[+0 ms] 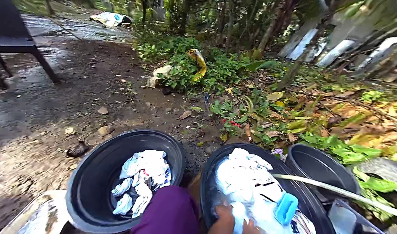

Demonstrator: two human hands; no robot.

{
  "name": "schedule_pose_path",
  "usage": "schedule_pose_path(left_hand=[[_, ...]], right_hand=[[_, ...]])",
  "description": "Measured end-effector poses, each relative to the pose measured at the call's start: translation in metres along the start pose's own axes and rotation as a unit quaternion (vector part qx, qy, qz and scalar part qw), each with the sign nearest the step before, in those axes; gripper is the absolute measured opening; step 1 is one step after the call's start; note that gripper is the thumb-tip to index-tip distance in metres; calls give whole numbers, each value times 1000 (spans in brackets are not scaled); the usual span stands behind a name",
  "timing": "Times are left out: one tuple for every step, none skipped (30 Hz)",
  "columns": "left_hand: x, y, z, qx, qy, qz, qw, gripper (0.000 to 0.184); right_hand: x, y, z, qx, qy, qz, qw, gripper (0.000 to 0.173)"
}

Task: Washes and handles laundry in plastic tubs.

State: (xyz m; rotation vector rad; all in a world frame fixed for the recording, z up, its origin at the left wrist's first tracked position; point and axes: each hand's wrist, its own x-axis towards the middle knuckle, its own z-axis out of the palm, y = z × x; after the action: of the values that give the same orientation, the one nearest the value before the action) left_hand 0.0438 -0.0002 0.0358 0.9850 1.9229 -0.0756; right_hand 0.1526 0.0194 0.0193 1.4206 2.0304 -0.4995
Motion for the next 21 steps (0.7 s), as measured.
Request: schedule_pose_path(left_hand=[[3,0,1,35,-19,-1,999,61],[6,-1,1,58,-25,6,998,65],[9,-2,0,75,-25,21,997,68],[13,-5,-3,88,-20,42,995,69],[19,-6,-8,96,-14,62,993,64],[24,-6,-16,92,-7,79,993,53],[26,-4,-28,88,1,94,992,44],[24,1,-45,76,4,107,991,42],[18,7,-64,54,9,122,991,43],[8,13,-82,28,12,145,989,42],[-7,19,-100,-1,17,174,985,39],[-24,26,-116,-27,23,203,979,35],[-43,34,-129,-52,32,235,970,30],[-62,41,-138,-75,36,270,959,25],[-80,47,-145,-92,31,305,947,23],[-97,51,-151,-105,15,343,933,25],[-110,54,-154,-125,-7,382,916,36],[-119,56,-155,-144,-28,413,899,54],[-125,57,-154,-159,-38,435,885,72],[-127,59,-152,-170,-40,451,876,84],[-125,60,-150,-173,-40,458,871,88]], right_hand=[[-2,-2,-1,-17,-29,5,999,78],[-2,-2,-2,-22,-46,3,999,73],[0,1,-4,-21,-61,-5,998,69],[3,5,-8,-9,-72,-18,997,67],[5,10,-15,14,-73,-26,997,63],[8,18,-23,56,-64,-28,996,60],[12,28,-32,104,-39,-23,994,54],[14,39,-45,150,-15,-13,989,51],[9,49,-61,189,16,-4,982,48],[-1,58,-80,232,48,6,972,46],[-15,67,-100,272,76,6,959,41],[-29,74,-119,304,104,-4,947,34],[-50,77,-141,331,113,-12,937,30],[-72,78,-160,358,126,-21,925,28],[-93,76,-174,380,144,-37,913,27],[-111,73,-183,399,164,-66,900,25],[-127,70,-188,422,183,-106,881,22],[-137,66,-189,452,209,-164,852,20],[-142,63,-187,482,231,-231,813,20],[-143,60,-185,510,237,-290,774,23],[-140,59,-183,529,234,-325,748,27]])
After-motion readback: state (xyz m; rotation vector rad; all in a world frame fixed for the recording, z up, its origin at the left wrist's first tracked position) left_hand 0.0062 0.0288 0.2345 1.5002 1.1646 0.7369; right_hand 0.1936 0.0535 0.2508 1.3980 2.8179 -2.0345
